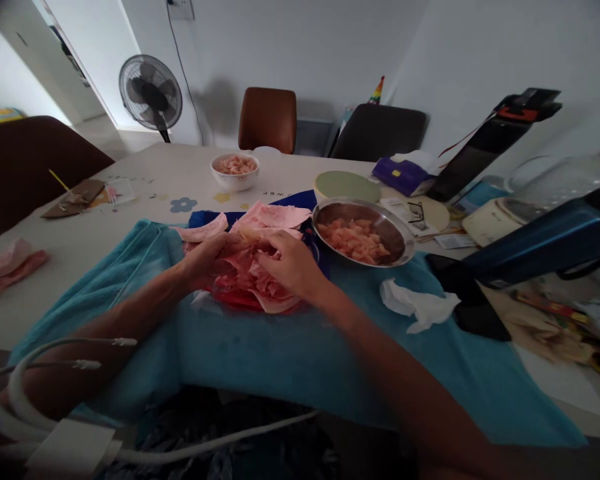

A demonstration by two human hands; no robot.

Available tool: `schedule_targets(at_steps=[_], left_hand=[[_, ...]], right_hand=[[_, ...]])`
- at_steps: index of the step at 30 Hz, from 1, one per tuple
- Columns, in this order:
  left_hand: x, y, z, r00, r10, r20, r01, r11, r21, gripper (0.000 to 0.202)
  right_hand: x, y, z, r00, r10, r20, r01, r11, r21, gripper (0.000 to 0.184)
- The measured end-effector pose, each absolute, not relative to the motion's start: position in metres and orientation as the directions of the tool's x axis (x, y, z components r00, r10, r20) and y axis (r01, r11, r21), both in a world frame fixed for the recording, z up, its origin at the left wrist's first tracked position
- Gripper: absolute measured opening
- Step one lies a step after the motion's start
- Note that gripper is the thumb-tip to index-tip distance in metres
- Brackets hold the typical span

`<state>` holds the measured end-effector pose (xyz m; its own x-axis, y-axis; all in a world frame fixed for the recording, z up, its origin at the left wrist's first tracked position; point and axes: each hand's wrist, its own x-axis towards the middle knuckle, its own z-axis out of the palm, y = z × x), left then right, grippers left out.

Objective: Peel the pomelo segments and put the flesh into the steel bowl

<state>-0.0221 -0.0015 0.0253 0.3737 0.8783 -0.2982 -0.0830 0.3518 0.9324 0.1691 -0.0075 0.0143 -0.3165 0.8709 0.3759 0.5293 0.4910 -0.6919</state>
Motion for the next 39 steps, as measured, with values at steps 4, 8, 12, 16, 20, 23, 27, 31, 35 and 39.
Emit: schedule_targets(at_steps=[4,8,12,16,20,23,27,31,35,39], left_hand=[[-0.019,-0.004,0.027,0.386,0.881,-0.275,-0.082,0.330,0.940,0.013],[-0.018,-0.003,0.027,0.409,0.881,-0.238,-0.093,0.300,0.949,0.019],[-0.020,-0.002,0.020,0.380,0.895,-0.235,-0.093,0.290,0.952,0.015],[-0.022,0.000,0.011,0.382,0.896,-0.227,-0.055,0.268,0.962,0.014],[-0.022,0.001,0.009,0.394,0.898,-0.194,-0.036,0.226,0.973,0.019],[-0.022,0.000,0.011,0.382,0.908,-0.173,-0.017,0.194,0.981,0.020],[-0.023,0.002,0.011,0.342,0.927,-0.152,0.044,0.146,0.988,0.016],[-0.026,0.005,0.003,0.380,0.924,0.039,0.165,-0.109,0.980,0.016],[-0.026,0.007,-0.004,0.400,0.875,0.271,0.305,-0.407,0.861,0.020],[-0.024,0.006,-0.005,0.415,0.828,0.376,0.363,-0.530,0.767,0.028]], right_hand=[[0.163,-0.010,0.011,-0.296,0.882,0.367,0.542,0.471,-0.696,0.017],[0.160,-0.012,0.013,-0.270,0.898,0.347,0.570,0.440,-0.694,0.010],[0.161,-0.013,0.015,-0.259,0.899,0.352,0.577,0.437,-0.690,0.008],[0.162,-0.014,0.014,-0.272,0.893,0.359,0.593,0.449,-0.668,0.007],[0.160,-0.014,0.013,-0.280,0.865,0.416,0.725,0.475,-0.500,0.004],[0.163,-0.015,0.018,-0.273,0.859,0.433,0.717,0.482,-0.504,0.007],[0.171,-0.018,0.030,-0.256,0.909,0.328,0.525,0.416,-0.743,0.011],[0.183,-0.020,0.039,-0.149,0.916,0.372,0.530,0.392,-0.752,0.011],[0.211,-0.013,0.042,0.071,0.861,0.504,0.663,0.337,-0.669,0.009],[0.259,-0.001,0.040,0.279,0.698,0.659,0.831,0.169,-0.531,0.013]])
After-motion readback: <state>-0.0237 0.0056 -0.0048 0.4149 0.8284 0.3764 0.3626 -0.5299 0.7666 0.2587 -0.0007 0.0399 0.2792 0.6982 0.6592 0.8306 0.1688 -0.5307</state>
